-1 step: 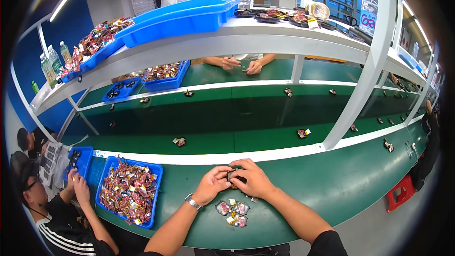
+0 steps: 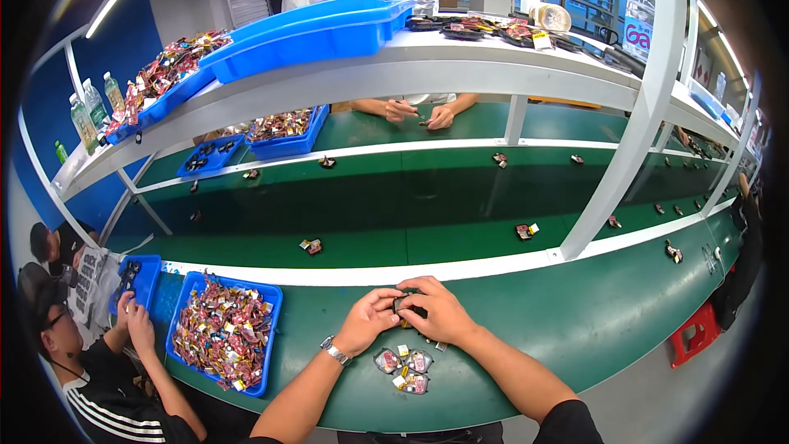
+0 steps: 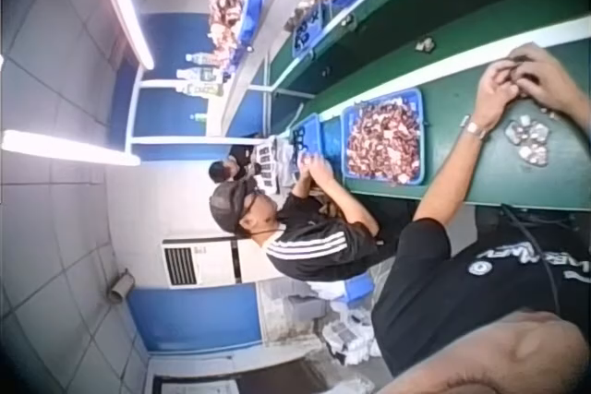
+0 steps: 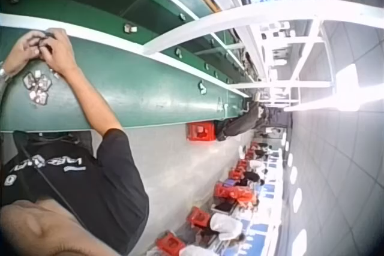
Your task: The person is assembling small electronic or mechanical components on an assembly line.
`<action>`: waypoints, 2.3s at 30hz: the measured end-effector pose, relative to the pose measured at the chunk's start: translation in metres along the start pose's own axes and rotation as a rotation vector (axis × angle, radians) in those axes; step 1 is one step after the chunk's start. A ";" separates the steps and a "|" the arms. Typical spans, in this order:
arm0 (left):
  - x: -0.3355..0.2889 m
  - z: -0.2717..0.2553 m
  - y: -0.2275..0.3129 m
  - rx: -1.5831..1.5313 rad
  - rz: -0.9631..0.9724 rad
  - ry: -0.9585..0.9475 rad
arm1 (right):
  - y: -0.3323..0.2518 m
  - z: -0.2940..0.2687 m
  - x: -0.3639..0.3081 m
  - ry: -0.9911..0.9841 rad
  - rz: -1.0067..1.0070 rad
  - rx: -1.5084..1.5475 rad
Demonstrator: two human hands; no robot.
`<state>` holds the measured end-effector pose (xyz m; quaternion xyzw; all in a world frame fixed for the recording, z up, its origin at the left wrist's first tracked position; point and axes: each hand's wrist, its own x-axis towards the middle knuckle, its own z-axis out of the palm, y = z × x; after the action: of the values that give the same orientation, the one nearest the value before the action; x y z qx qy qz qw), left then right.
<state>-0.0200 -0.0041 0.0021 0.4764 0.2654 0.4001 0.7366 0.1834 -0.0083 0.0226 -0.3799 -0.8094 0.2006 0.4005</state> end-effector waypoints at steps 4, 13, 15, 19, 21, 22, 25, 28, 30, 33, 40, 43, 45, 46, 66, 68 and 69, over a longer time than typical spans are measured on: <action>0.000 0.000 0.000 -0.012 -0.042 0.025 | 0.001 -0.002 -0.001 -0.028 0.012 0.042; 0.000 -0.001 0.001 -0.036 -0.062 0.040 | -0.005 0.002 -0.004 0.048 0.051 0.032; 0.000 -0.002 0.001 -0.033 -0.067 0.052 | -0.005 0.005 -0.004 0.051 0.042 0.037; 0.000 -0.003 0.001 -0.065 -0.066 0.045 | -0.005 0.005 -0.005 0.044 0.038 0.043; 0.000 -0.004 0.000 -0.077 -0.059 0.035 | -0.005 0.006 -0.005 0.044 0.042 0.052; 0.000 -0.006 -0.001 -0.079 -0.054 0.035 | -0.005 0.006 -0.005 0.040 0.047 0.061; 0.001 -0.005 -0.001 -0.086 -0.047 0.035 | -0.005 0.007 -0.005 0.050 0.058 0.059; 0.001 -0.003 0.000 -0.097 -0.040 0.040 | -0.004 0.011 -0.006 0.084 0.110 0.090; 0.001 -0.003 -0.001 -0.104 -0.035 0.044 | -0.003 0.014 -0.007 0.092 0.116 0.097; 0.000 -0.005 -0.002 -0.097 -0.047 0.044 | -0.002 0.016 -0.008 0.106 0.126 0.133; 0.001 -0.005 -0.004 -0.071 -0.004 0.055 | -0.009 0.013 -0.003 0.113 0.064 0.140; 0.001 -0.005 -0.003 -0.097 -0.017 0.043 | -0.012 0.013 -0.005 0.150 0.081 0.103; 0.000 -0.006 -0.004 -0.119 -0.018 0.034 | -0.013 0.013 -0.005 0.163 0.065 0.079; 0.000 -0.008 -0.004 -0.140 -0.023 0.026 | -0.014 0.013 -0.006 0.172 0.050 0.056; 0.001 -0.007 -0.010 -0.132 0.031 0.077 | -0.011 0.018 -0.006 0.168 0.142 0.137; 0.001 -0.005 -0.010 -0.136 0.029 0.076 | -0.011 0.018 -0.006 0.166 0.152 0.154; 0.001 -0.006 -0.010 -0.137 0.029 0.077 | -0.011 0.019 -0.006 0.170 0.154 0.151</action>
<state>-0.0207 -0.0028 -0.0090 0.4130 0.2587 0.4462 0.7506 0.1657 -0.0204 0.0155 -0.4252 -0.7236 0.2579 0.4787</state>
